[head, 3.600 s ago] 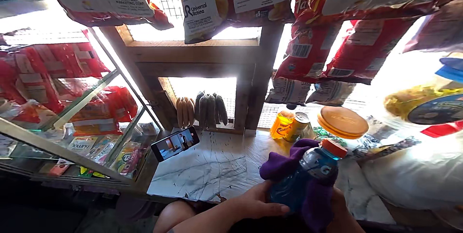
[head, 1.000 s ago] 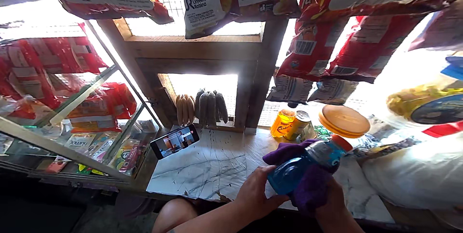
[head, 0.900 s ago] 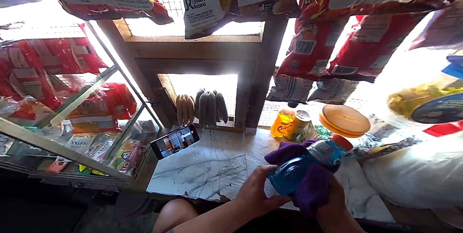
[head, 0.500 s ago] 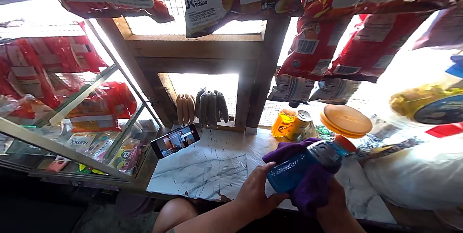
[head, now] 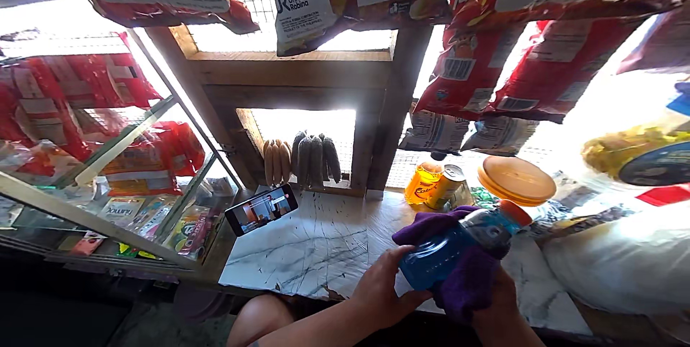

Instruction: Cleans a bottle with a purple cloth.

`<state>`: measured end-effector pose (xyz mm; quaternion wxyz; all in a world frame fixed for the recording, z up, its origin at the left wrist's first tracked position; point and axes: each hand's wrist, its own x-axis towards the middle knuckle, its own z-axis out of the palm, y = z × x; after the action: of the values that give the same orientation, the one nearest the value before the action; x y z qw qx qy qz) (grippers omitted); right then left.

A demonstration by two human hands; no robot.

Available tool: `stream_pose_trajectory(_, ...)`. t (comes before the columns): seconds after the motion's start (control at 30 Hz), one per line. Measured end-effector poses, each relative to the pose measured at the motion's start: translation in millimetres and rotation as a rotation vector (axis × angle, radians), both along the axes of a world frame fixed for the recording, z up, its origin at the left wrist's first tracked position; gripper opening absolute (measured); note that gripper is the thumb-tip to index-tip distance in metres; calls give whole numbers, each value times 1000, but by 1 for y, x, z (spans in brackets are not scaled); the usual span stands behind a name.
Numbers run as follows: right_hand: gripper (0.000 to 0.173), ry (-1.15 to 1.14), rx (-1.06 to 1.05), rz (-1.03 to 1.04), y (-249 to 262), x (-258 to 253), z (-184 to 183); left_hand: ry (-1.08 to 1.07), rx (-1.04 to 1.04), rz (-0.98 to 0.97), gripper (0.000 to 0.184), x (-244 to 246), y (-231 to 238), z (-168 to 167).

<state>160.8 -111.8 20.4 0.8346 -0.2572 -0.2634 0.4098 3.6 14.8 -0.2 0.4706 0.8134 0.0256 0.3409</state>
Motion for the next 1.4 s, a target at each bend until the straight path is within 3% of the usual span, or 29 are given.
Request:
stream_pose_trajectory(0.07, 26, 16, -6, -14, 0, -2, 0, -37, 155, 121, 66, 2, 0, 0)
stream_pose_trajectory(0.13, 24, 37, -21, -41, -1, -4, 3, -50, 171, 123, 67, 2, 1, 1)
stream_pose_trajectory(0.37, 26, 21, 95, 32, -1, 1, -1, 64, -224, -214, 71, 0, 5, -1)
stream_pose_trajectory(0.43, 26, 23, 91, 40, -1, 2, -2, 34, -152, -174, 68, 0, 3, -3)
stream_pose_trajectory(0.57, 26, 17, 36, 13, 0, 0, 2, -38, 173, 104, 69, 1, -2, -2)
stream_pose_trajectory(0.67, 26, -6, 58, 13, -1, 0, 0, -59, 231, 161, 68, 2, -2, -2)
stream_pose_trajectory(0.87, 27, 38, 53, 1, -2, 1, -3, 4, -196, -147, 78, 2, 2, -2)
stream_pose_trajectory(1.03, 24, 56, 14, -33, -3, -2, -3, 47, -399, -302, 67, 1, 2, -2)
stream_pose_trajectory(1.27, 24, 22, 88, 6, -2, -3, -2, -101, 164, 96, 66, 3, -2, -6)
stream_pose_trajectory(1.4, 24, 35, 110, 31, -4, -3, 1, -118, 116, 77, 69, 3, -2, -4)
